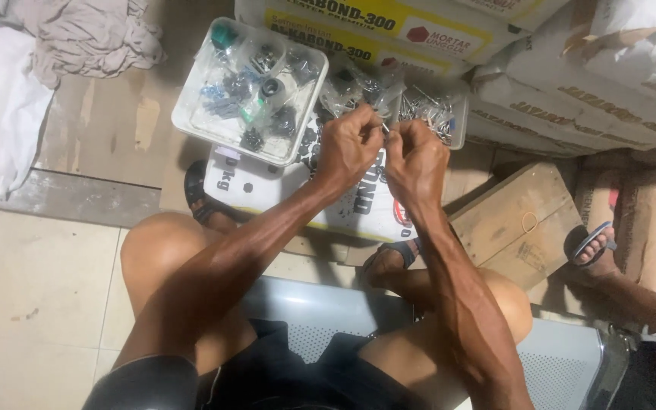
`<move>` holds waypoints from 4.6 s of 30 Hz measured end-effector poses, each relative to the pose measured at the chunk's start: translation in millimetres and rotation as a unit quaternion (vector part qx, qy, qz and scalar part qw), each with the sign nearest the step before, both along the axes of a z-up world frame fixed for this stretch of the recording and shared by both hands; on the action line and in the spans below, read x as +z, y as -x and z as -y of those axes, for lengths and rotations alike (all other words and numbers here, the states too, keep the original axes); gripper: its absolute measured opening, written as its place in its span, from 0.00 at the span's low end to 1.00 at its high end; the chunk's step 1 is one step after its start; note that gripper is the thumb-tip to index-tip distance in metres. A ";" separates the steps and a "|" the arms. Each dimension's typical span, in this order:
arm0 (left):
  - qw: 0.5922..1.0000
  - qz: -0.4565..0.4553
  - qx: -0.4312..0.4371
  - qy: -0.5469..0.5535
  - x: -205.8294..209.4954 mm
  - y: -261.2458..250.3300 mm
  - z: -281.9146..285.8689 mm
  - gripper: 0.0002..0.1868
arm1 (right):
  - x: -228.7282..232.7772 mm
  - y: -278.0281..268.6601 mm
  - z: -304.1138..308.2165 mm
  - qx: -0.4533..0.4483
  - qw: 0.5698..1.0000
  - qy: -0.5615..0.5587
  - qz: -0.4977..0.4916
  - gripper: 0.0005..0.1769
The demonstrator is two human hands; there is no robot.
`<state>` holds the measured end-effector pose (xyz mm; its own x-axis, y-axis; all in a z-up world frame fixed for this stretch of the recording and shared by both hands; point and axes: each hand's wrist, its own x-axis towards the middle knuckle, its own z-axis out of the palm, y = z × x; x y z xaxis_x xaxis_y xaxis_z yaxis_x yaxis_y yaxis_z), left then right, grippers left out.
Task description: Assembling or sorting small metal components like screws, nuts, or washers from a tray on a scale.
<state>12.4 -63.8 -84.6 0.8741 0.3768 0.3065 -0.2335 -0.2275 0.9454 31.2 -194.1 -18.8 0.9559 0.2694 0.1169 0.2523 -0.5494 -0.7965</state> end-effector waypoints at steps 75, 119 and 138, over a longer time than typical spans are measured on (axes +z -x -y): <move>0.964 -0.261 0.022 -0.040 13.7 -34.0 -58.1 0.14 | -84.1 -37.9 -38.5 0.096 0.965 -0.151 -0.190 0.10; 0.945 -0.185 -0.092 0.253 51.7 0.7 -29.7 0.09 | 3.9 -23.2 18.6 0.156 0.857 -0.426 -0.247 0.05; 0.943 -0.170 -0.079 0.277 55.6 8.8 -17.8 0.09 | 5.4 -30.3 18.6 0.217 0.947 -0.177 -0.158 0.03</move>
